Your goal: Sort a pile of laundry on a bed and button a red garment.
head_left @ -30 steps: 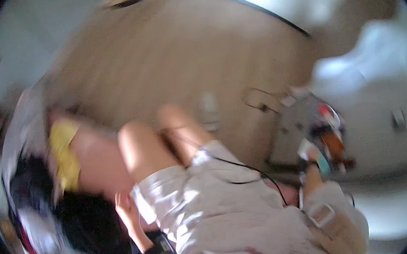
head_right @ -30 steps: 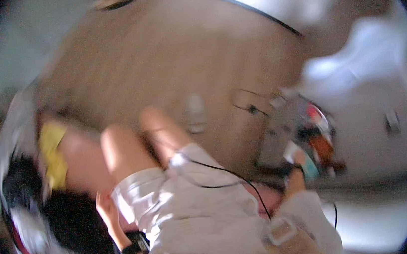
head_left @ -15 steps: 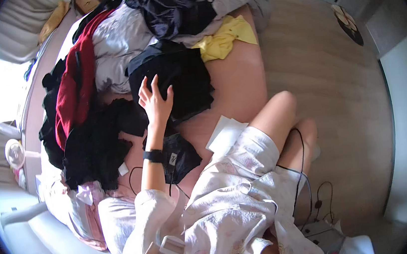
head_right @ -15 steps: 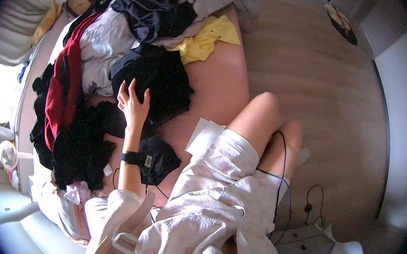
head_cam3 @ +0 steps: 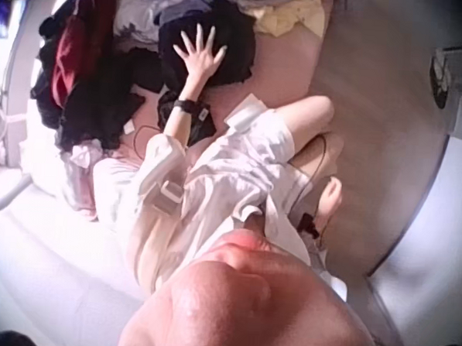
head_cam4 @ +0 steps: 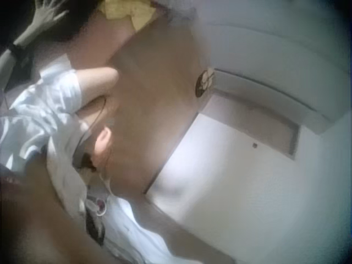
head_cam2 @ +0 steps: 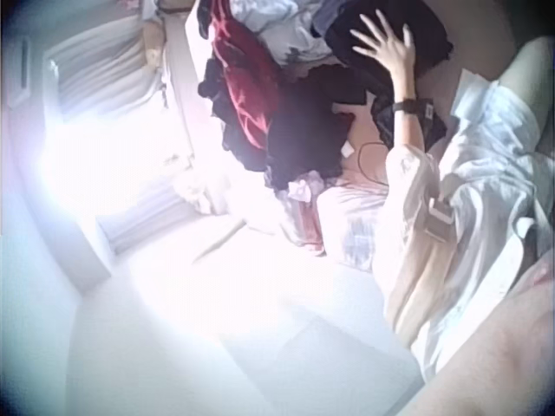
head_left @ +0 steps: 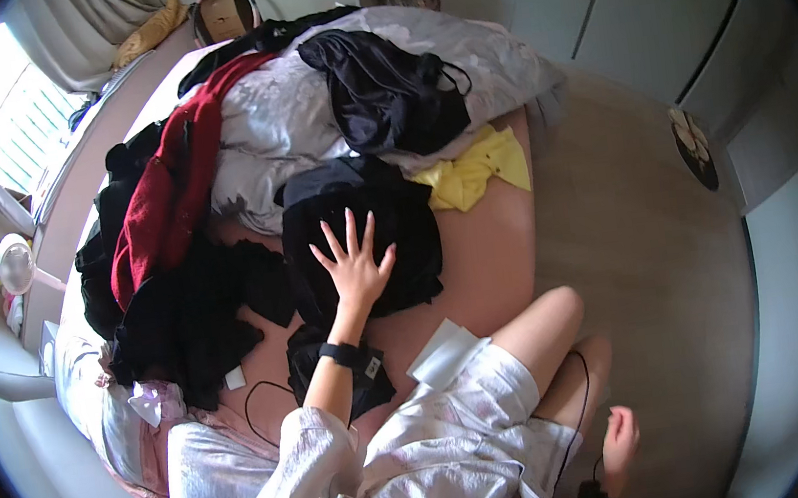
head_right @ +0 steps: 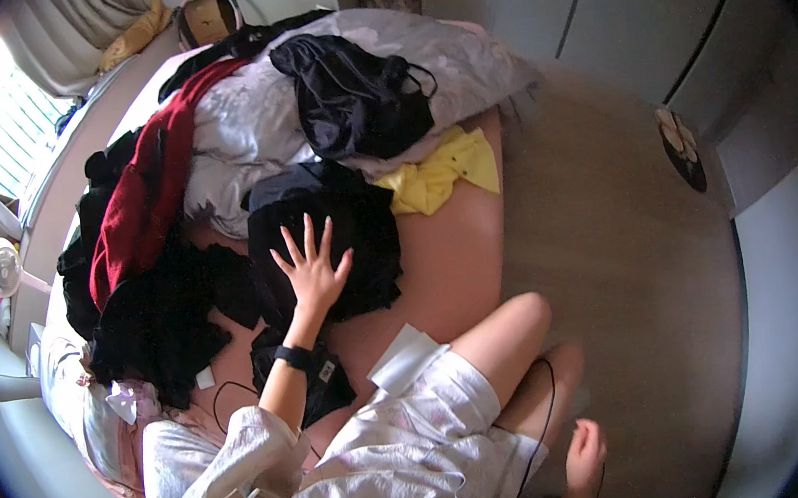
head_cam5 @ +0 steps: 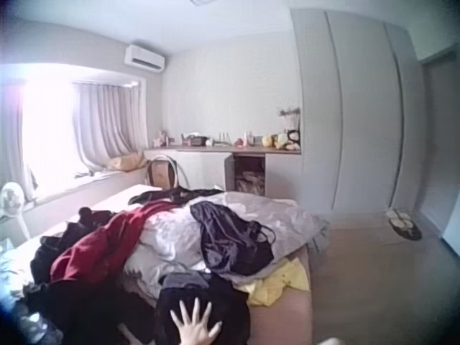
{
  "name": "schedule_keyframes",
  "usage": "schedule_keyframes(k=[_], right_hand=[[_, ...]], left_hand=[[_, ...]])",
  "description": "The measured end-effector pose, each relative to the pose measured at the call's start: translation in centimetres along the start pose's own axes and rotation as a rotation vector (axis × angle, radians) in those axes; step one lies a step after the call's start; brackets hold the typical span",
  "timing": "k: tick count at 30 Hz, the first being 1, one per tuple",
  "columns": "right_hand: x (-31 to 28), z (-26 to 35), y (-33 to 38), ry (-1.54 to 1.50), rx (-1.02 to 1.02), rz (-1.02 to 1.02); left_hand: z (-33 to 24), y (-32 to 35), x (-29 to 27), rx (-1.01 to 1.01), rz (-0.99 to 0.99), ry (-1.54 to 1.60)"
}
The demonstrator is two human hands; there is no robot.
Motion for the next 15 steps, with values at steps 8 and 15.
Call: schedule_keyframes(k=[8, 15], right_hand=[[5.6, 22.7, -16.1, -0.003, -0.686, 0.311], [15.8, 25.1, -16.4, -0.107, -0.598, 0.745]], left_hand=[[2.2, 0.4, -1.6, 0.008, 0.202, 0.187], [20.2, -1.6, -6.8, -0.328, -0.05, 0.363]])
Point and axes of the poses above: each hand's wrist, its own y-axis away from the middle knuckle, its own x-axis out of the palm, z = x × y, the point moved 3 cm from there along -y, towards the middle knuckle, and after that the axes turned 4 degrees about z, right-handed, at the moved point
